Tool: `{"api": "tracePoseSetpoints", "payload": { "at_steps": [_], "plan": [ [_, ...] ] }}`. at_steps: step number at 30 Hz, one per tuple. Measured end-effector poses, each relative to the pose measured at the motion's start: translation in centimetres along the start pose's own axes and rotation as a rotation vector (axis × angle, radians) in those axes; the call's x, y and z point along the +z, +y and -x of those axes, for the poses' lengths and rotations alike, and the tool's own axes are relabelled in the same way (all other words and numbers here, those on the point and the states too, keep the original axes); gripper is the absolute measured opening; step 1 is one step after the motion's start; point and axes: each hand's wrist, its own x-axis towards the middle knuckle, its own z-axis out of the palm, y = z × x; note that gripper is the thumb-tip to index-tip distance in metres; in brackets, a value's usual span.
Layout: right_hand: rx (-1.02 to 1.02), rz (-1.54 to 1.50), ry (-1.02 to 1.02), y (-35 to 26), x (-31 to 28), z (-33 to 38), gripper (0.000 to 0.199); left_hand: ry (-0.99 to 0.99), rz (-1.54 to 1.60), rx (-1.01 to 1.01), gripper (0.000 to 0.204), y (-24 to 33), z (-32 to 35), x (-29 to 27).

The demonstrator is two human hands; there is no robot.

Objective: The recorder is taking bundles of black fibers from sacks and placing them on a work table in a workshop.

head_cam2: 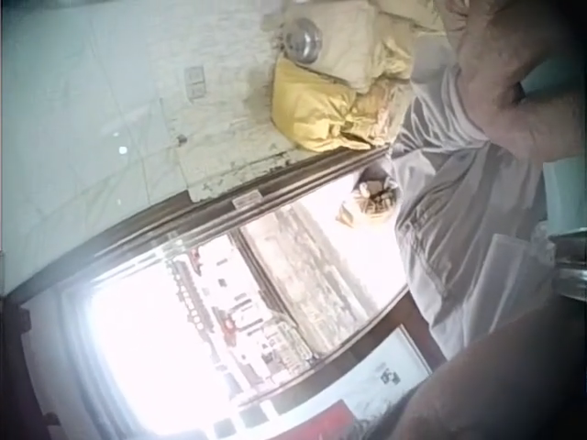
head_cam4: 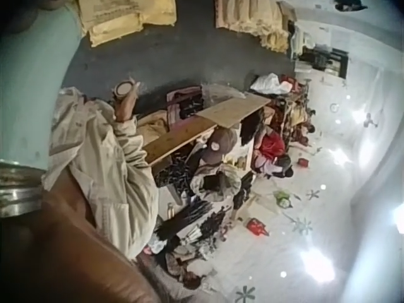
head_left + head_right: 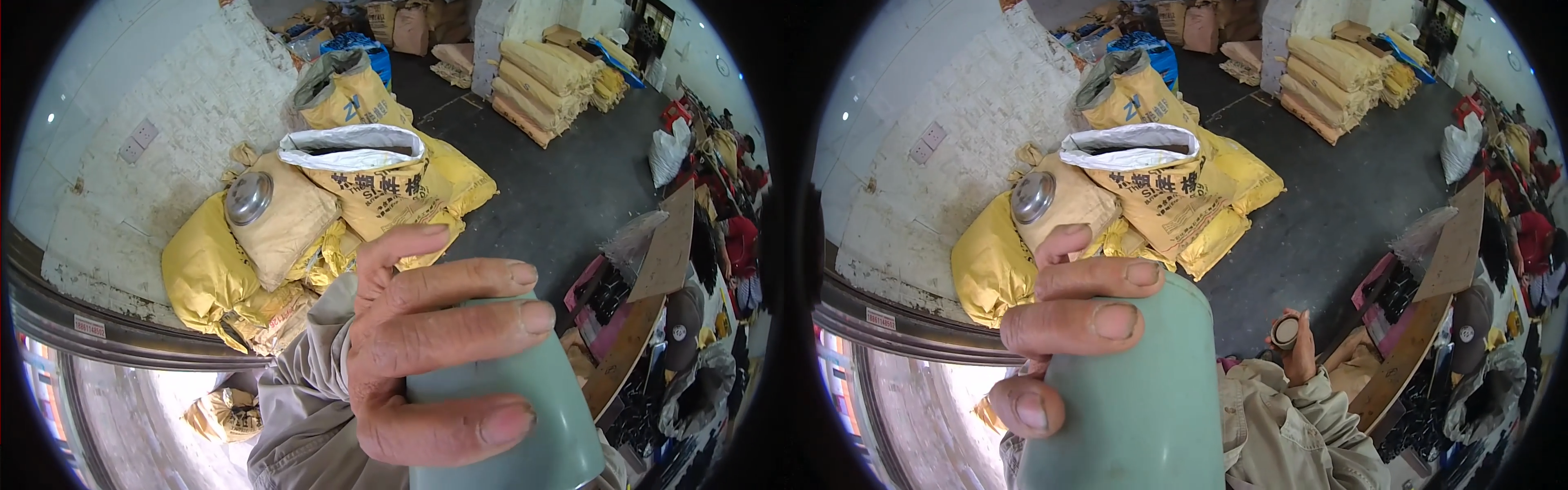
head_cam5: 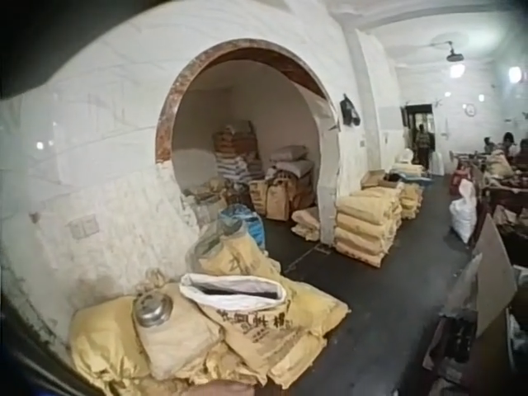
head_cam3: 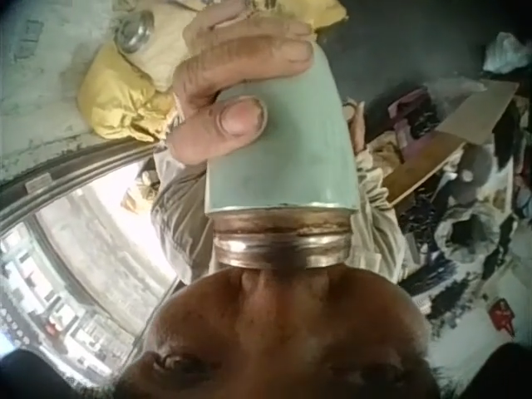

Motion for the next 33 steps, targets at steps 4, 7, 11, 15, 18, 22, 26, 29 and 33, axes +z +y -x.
{"api": "tracePoseSetpoints", "payload": {
  "at_steps": [4,7,11,15,18,22,26,29,33],
  "plan": [
    [0.009,-0.017,0.001,0.3,-0.1,0.1,0.046,-0.143,-0.164,-0.073,0.02,-0.1,0.1,-0.6],
    [0.008,-0.02,-0.002,0.8,0.0,0.0,0.046,-0.111,-0.145,-0.066,0.024,-0.9,0.7,-0.8],
    [0.03,-0.013,0.024,1.2,0.2,0.1,0.046,-0.179,-0.108,-0.036,0.033,-1.6,0.8,-2.2],
    [0.039,-0.01,0.009,1.5,0.4,0.2,0.046,-0.208,-0.083,-0.067,0.036,-1.6,0.7,-2.8],
    [0.055,0.018,0.027,1.7,0.5,0.4,0.045,-0.23,-0.09,-0.049,0.037,-1.6,0.5,-3.1],
    [0.061,0.029,0.054,1.6,0.8,0.9,0.046,-0.29,-0.081,0.01,0.036,-1.6,0.6,-2.4],
    [0.04,0.054,0.049,1.7,0.6,1.3,0.048,-0.149,-0.005,0.041,0.034,-1.9,0.9,-0.9],
    [0.022,0.062,0.084,1.8,0.2,2.0,0.05,-0.131,0.053,0.019,0.033,-2.3,0.8,0.0],
    [0.029,0.087,-0.018,1.3,0.8,1.7,0.052,-0.097,-0.005,0.052,0.031,-1.1,1.1,0.1]
  ]
}}
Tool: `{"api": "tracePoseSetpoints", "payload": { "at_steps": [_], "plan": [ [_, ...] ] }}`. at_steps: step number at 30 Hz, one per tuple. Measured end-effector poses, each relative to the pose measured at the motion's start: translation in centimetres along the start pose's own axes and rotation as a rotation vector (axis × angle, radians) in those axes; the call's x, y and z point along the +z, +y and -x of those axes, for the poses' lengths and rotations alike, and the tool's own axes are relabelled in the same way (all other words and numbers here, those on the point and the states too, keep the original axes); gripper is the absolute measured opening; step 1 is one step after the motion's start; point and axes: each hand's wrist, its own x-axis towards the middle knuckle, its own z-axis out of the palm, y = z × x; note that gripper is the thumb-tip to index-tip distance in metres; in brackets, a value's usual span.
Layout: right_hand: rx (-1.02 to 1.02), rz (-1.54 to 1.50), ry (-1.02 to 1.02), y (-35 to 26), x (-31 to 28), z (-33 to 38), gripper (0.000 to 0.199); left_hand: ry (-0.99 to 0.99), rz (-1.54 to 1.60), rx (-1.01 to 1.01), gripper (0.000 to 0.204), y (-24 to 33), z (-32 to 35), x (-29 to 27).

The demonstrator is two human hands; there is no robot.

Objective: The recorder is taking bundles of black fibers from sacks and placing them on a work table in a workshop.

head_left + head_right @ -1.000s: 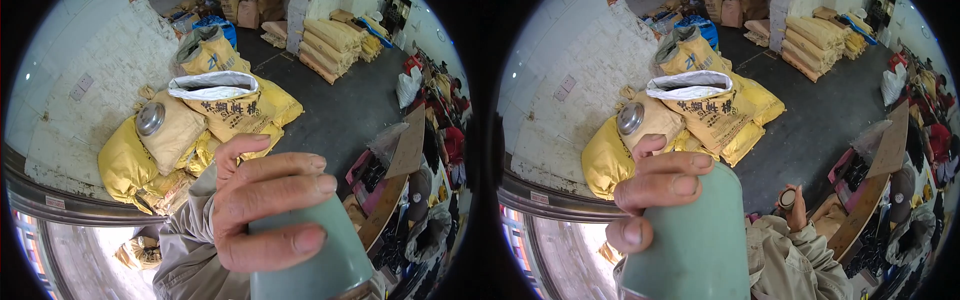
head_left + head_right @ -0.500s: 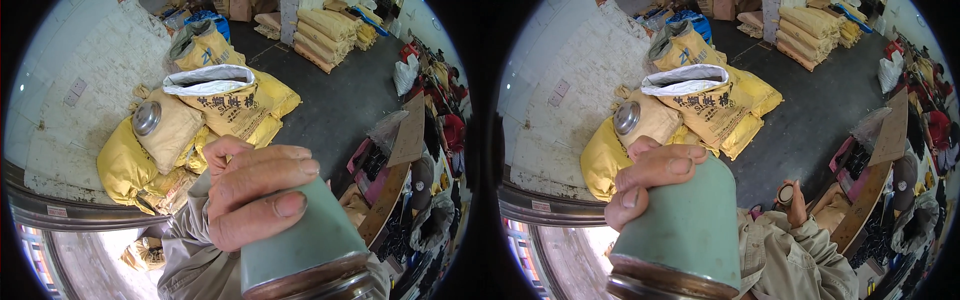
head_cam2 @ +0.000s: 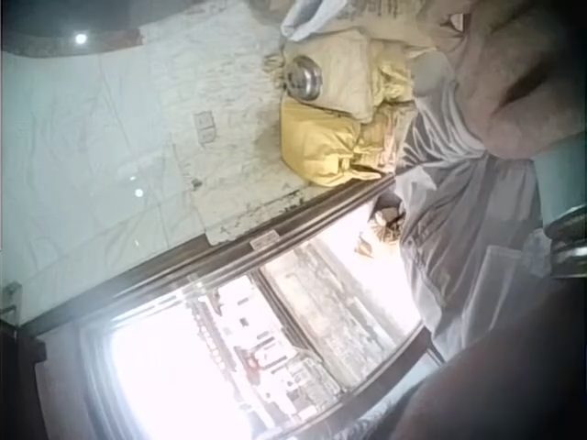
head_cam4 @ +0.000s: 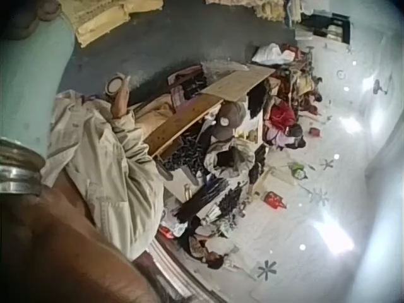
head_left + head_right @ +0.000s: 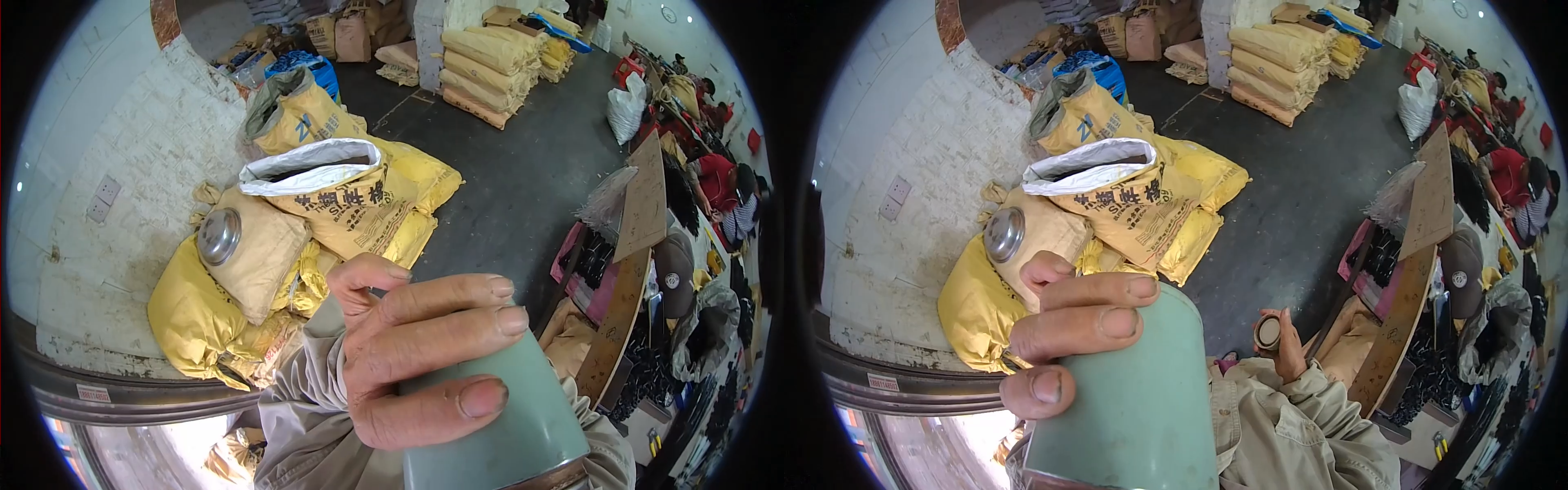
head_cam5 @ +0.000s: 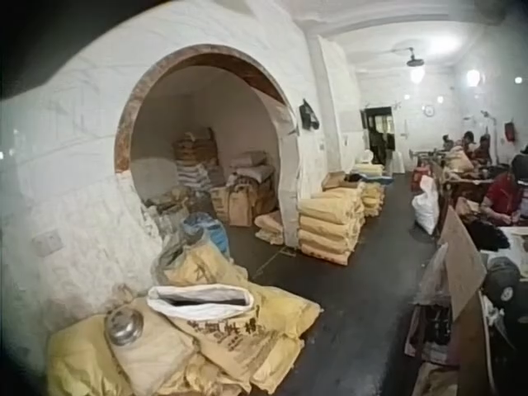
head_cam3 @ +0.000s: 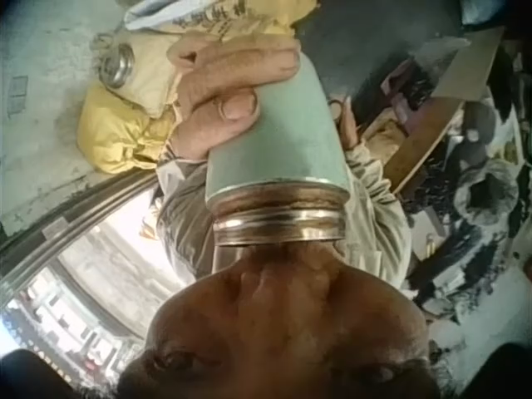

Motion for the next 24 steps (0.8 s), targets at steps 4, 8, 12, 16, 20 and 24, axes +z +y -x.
{"api": "tracePoseSetpoints", "payload": {
  "at_steps": [4,8,12,16,20,24],
  "plan": [
    [0.004,-0.029,0.088,0.3,-0.7,1.1,0.053,0.082,0.061,0.035,0.028,-0.7,-0.5,1.9],
    [-0.015,-0.031,0.053,0.8,-1.4,0.9,0.053,0.134,0.065,0.087,0.029,-0.1,-0.8,2.4],
    [-0.013,-0.043,0.096,0.5,-1.3,1.2,0.053,0.087,0.006,0.052,0.028,-0.4,-1.0,2.8],
    [0.002,-0.042,0.11,-0.2,-0.5,1.8,0.053,0.106,0.072,0.057,0.029,0.1,-1.9,3.9],
    [0.009,-0.033,0.105,-0.3,-0.9,1.3,0.054,-0.002,0.001,0.093,0.029,-1.3,-1.0,2.6],
    [-0.03,-0.07,0.113,0.0,-1.5,1.4,0.056,-0.072,-0.033,0.056,0.029,-1.8,-0.9,2.8]
  ]
}}
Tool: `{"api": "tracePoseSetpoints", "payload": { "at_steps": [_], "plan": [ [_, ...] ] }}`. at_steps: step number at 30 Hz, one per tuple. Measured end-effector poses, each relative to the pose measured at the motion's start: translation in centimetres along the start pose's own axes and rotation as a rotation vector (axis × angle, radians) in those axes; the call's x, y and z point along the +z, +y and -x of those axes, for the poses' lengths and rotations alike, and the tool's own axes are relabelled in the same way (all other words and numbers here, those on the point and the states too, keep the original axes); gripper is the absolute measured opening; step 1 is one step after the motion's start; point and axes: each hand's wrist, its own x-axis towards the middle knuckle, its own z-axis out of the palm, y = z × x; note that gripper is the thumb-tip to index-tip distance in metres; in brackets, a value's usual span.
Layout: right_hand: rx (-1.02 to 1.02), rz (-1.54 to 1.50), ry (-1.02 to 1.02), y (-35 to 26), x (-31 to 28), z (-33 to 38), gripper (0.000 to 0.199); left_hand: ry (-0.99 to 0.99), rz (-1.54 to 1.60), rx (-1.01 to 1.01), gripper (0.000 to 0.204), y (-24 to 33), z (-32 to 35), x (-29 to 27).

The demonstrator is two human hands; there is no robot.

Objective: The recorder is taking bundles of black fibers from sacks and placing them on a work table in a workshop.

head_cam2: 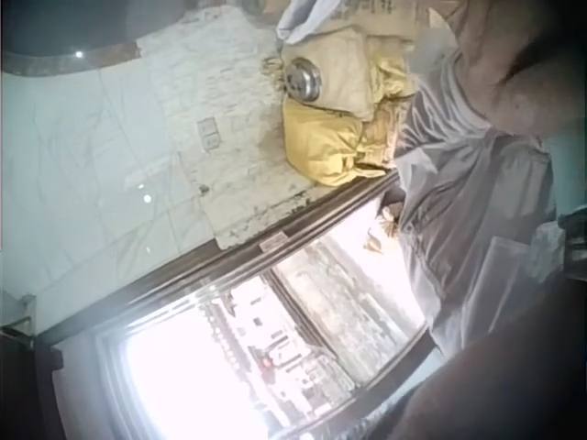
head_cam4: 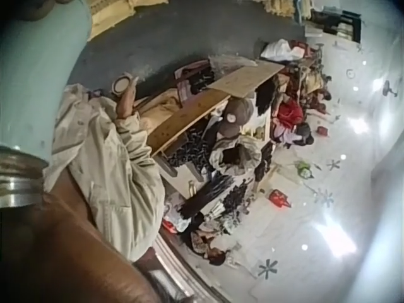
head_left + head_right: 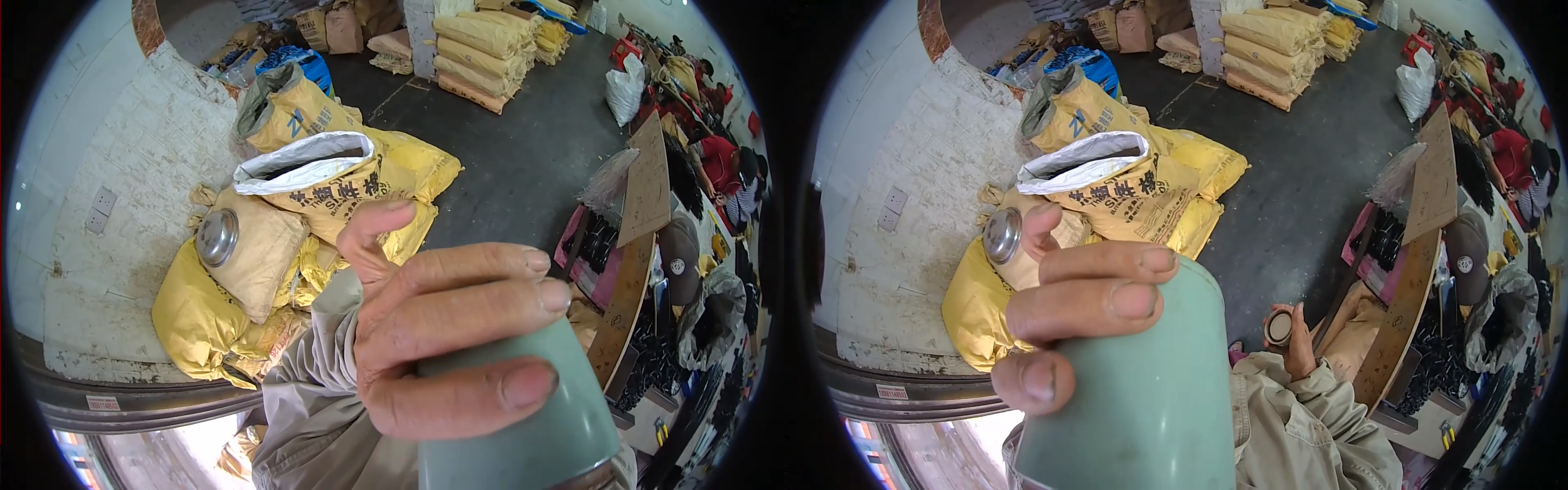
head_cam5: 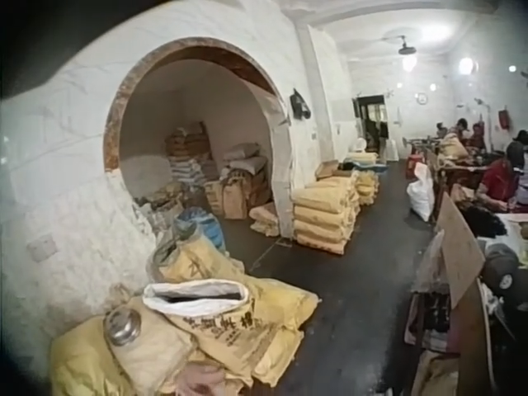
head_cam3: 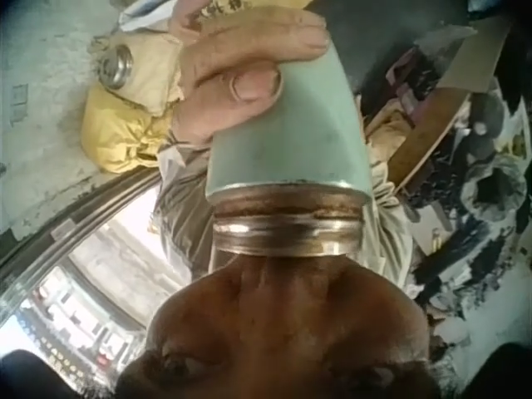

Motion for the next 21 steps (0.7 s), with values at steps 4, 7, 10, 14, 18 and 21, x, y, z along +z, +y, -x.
{"api": "tracePoseSetpoints", "payload": {
  "at_steps": [4,7,10,14,18,21],
  "plan": [
    [0.037,-0.096,0.065,-0.1,-0.7,0.1,0.063,-0.156,-0.056,-0.075,0.026,-0.9,-0.5,-0.1],
    [-0.019,-0.119,0.025,-0.4,-1.5,-0.2,0.066,-0.152,0.097,-0.143,0.03,-1.7,-0.7,0.3],
    [-0.026,-0.146,0.069,-0.4,-2.2,0.1,0.068,-0.142,0.224,-0.217,0.036,-1.5,-0.9,1.9],
    [-0.059,-0.314,0.09,4.0,-6.4,-2.1,0.066,-0.114,0.318,-0.236,0.036,-0.9,-1.3,4.3],
    [-0.079,-0.112,0.209,2.1,-5.4,-0.6,0.063,-0.077,0.411,-0.276,0.037,-1.1,-1.0,6.0],
    [-0.097,-0.061,0.309,1.7,-5.1,0.0,0.061,-0.075,0.465,-0.258,0.037,-1.3,-1.1,7.2]
  ]
}}
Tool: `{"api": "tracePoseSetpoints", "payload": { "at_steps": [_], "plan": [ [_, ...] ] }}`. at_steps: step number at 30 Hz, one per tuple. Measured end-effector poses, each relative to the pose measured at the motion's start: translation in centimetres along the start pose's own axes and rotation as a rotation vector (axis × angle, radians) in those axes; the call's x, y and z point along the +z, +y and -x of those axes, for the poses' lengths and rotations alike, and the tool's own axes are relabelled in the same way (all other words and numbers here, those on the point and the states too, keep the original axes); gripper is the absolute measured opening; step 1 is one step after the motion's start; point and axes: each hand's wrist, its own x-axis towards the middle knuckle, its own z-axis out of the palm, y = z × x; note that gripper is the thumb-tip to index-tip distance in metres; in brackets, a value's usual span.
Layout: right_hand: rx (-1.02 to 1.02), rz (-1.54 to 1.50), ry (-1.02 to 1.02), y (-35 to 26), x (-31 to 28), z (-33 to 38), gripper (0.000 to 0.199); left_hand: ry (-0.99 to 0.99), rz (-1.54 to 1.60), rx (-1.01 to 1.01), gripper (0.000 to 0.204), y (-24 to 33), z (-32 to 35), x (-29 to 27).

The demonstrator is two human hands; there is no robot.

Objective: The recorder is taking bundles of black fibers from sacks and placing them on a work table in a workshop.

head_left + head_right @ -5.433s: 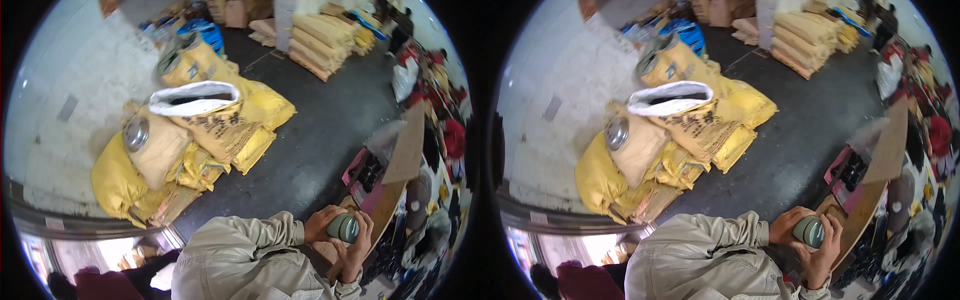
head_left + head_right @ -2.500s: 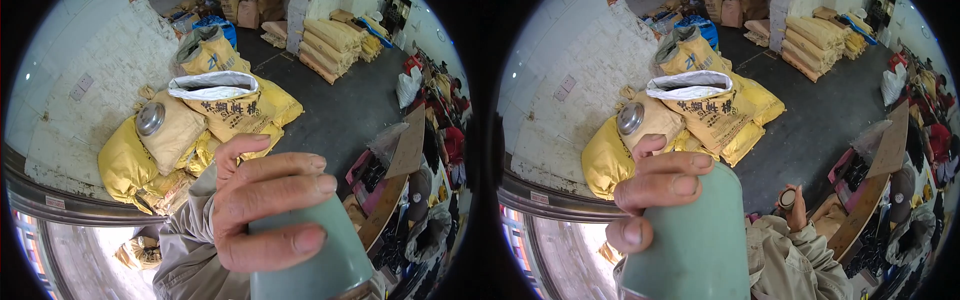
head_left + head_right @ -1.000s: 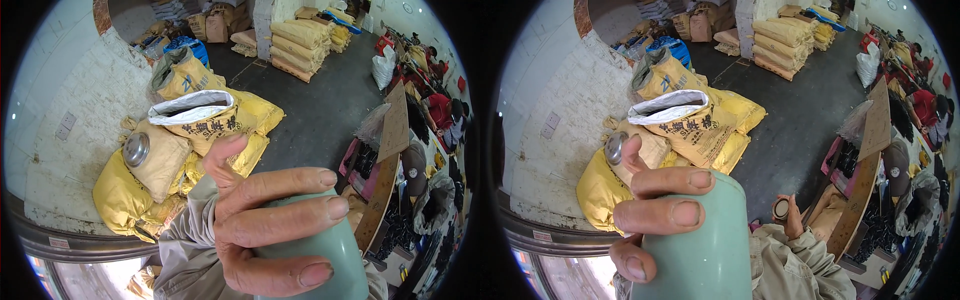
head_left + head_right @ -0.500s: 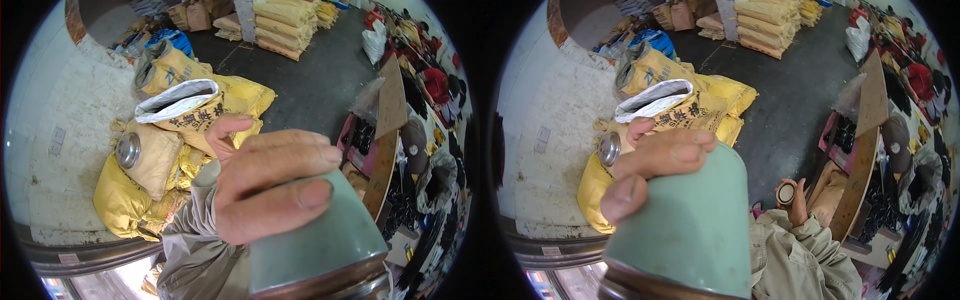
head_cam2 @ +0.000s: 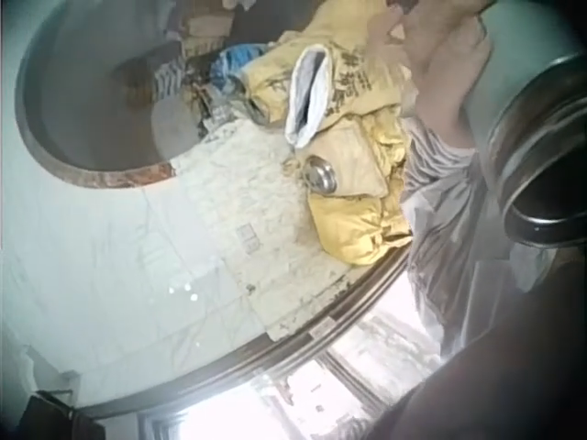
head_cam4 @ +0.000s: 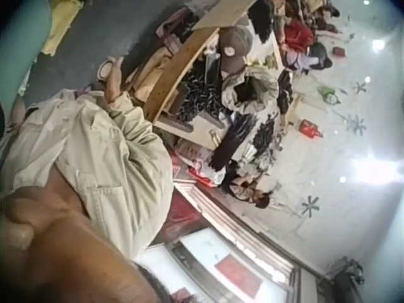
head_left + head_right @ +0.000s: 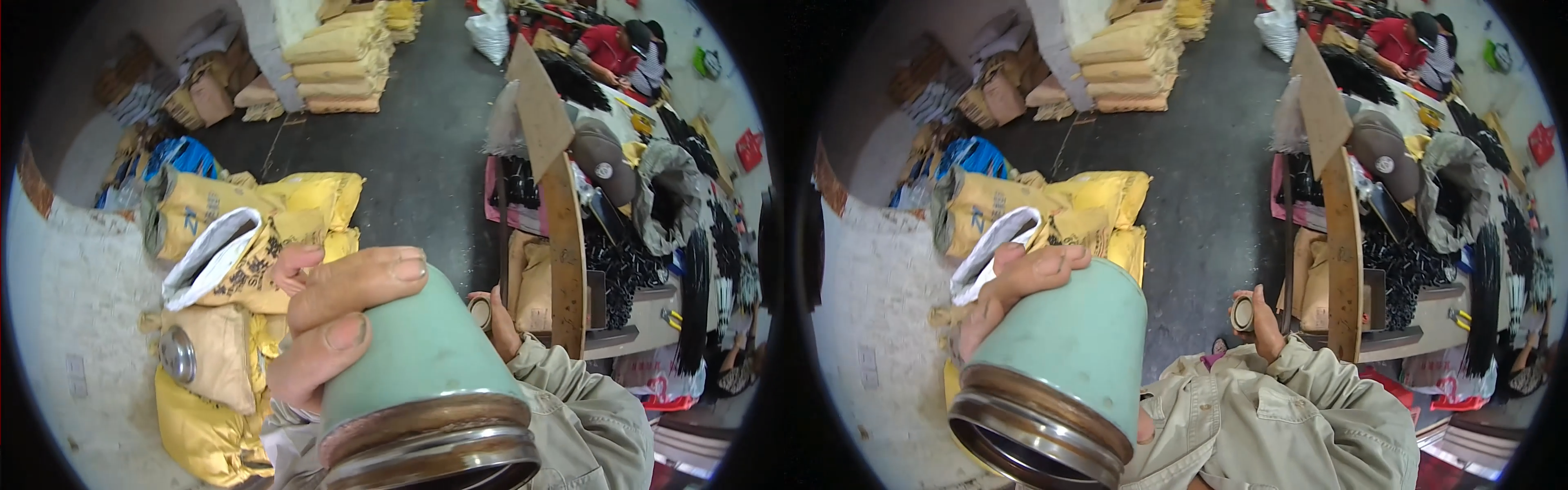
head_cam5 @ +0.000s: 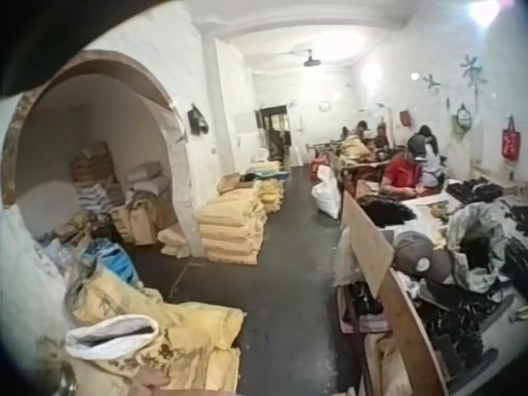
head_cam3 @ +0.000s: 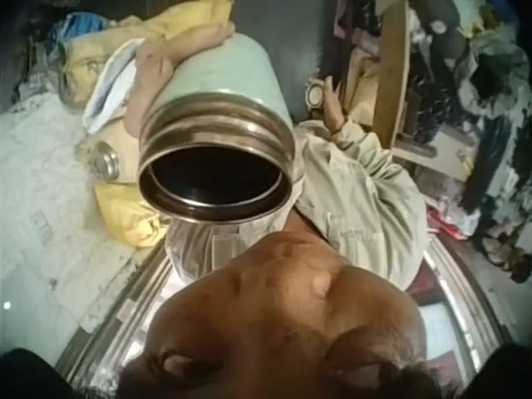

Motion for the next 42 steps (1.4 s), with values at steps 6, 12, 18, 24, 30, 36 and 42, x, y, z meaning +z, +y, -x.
{"api": "tracePoseSetpoints", "payload": {
  "at_steps": [6,12,18,24,30,36,42],
  "plan": [
    [0.045,-0.064,0.053,-0.2,-0.9,2.0,0.06,-0.392,0.171,0.041,0.036,-1.1,-0.9,0.2],
    [0.01,-0.121,0.138,-0.8,-2.2,3.4,0.06,-0.505,0.168,0.125,0.03,-1.1,-1.3,1.9],
    [-0.002,-0.177,0.074,-1.1,-3.3,3.3,0.058,-0.255,0.202,0.147,0.024,-1.0,-0.2,5.7],
    [-0.029,-0.088,0.109,-1.3,-3.7,3.6,0.053,-0.166,0.168,0.153,0.03,-0.9,-1.0,7.5],
    [-0.129,-0.045,0.064,-2.0,-5.3,4.0,0.051,-0.082,0.204,0.21,0.032,-1.1,-1.3,10.6],
    [-0.129,-0.06,0.061,-3.0,-6.6,4.3,0.05,-0.13,0.138,0.237,0.031,-0.4,-1.9,13.1],
    [-0.153,-0.061,0.077,-4.2,-8.0,4.9,0.05,-0.12,0.141,0.217,0.029,0.6,-2.6,15.0]
  ]
}}
